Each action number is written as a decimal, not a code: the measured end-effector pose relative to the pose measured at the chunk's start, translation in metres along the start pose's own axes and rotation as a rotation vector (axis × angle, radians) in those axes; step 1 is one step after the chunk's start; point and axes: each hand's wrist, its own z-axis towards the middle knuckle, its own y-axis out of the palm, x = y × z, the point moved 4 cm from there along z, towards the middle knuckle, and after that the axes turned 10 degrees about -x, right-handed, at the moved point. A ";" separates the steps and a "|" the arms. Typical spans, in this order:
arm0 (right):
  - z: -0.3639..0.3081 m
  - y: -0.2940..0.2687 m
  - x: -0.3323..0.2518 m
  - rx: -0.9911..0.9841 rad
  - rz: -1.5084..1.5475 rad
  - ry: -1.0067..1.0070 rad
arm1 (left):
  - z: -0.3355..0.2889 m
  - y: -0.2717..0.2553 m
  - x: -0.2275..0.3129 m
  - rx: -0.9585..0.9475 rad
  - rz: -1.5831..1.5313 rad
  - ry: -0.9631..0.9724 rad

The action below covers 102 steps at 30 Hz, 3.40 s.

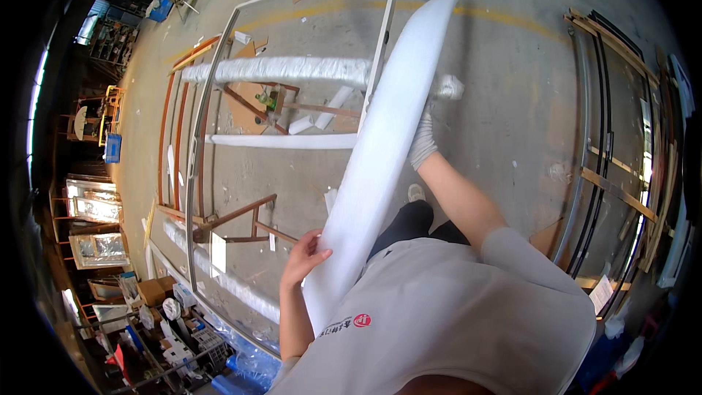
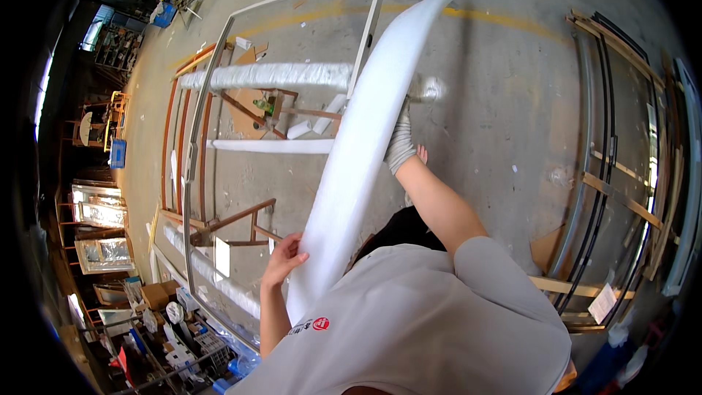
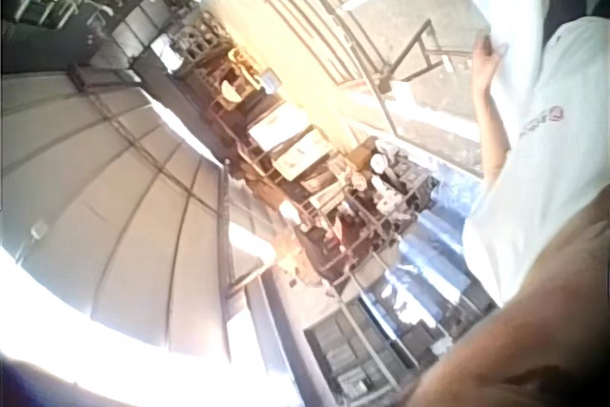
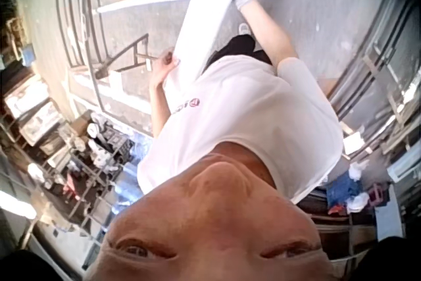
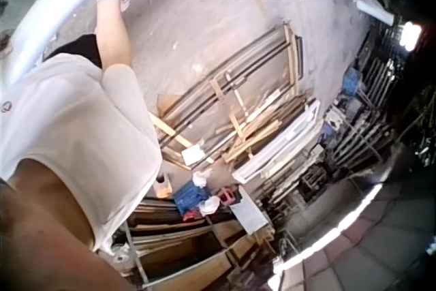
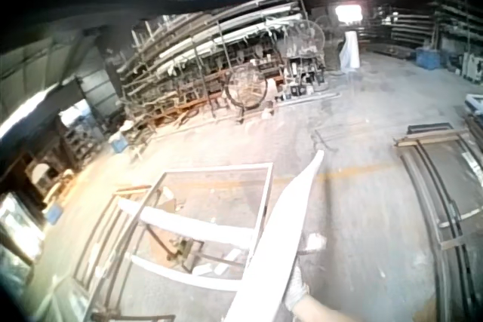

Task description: The person wipes a large glass panel in a metal frame, applies a handheld spray, and then wraps the frame with white foam padding.

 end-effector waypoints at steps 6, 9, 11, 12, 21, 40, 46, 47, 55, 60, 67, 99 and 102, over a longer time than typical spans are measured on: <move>0.042 0.039 -0.035 -0.004 -0.256 0.163 | 0.176 0.019 0.151 -0.183 -0.132 0.183; 0.051 0.025 -0.067 0.211 -0.705 0.365 | 0.220 0.014 0.186 0.193 0.060 0.179; 0.061 0.002 -0.083 0.062 -0.685 0.408 | 0.220 0.003 0.182 0.436 0.329 0.247; 0.067 -0.006 -0.088 -0.018 -0.672 0.441 | 0.218 -0.003 0.176 0.568 0.462 0.272; 0.212 -0.022 -0.168 0.083 -0.522 0.405 | 0.254 0.003 0.136 1.070 0.839 -0.087; 0.271 -0.094 -0.206 0.126 -1.232 1.342 | 0.414 0.056 0.265 1.000 0.927 -0.226; 0.340 0.036 -0.242 -0.361 -1.425 1.214 | 0.409 0.051 0.272 1.054 0.867 -0.196; 0.367 0.052 -0.236 -0.445 -1.447 0.934 | 0.407 0.050 0.273 1.073 0.872 -0.195; 0.507 0.017 -0.133 -0.423 -1.857 1.365 | 0.399 0.052 0.263 1.583 0.687 -0.308; 0.486 0.037 -0.136 -0.144 -1.419 1.806 | 0.389 0.068 0.266 2.045 0.418 -0.627; 0.503 -0.003 -0.143 -0.161 -1.334 1.814 | 0.434 0.104 0.222 2.539 -0.861 -0.113; 0.532 0.019 -0.135 -0.928 -1.578 1.921 | 0.559 0.094 0.296 1.856 -1.730 0.606; 0.537 0.013 -0.137 -1.055 -1.643 1.778 | 0.561 0.091 0.294 1.871 -1.712 0.594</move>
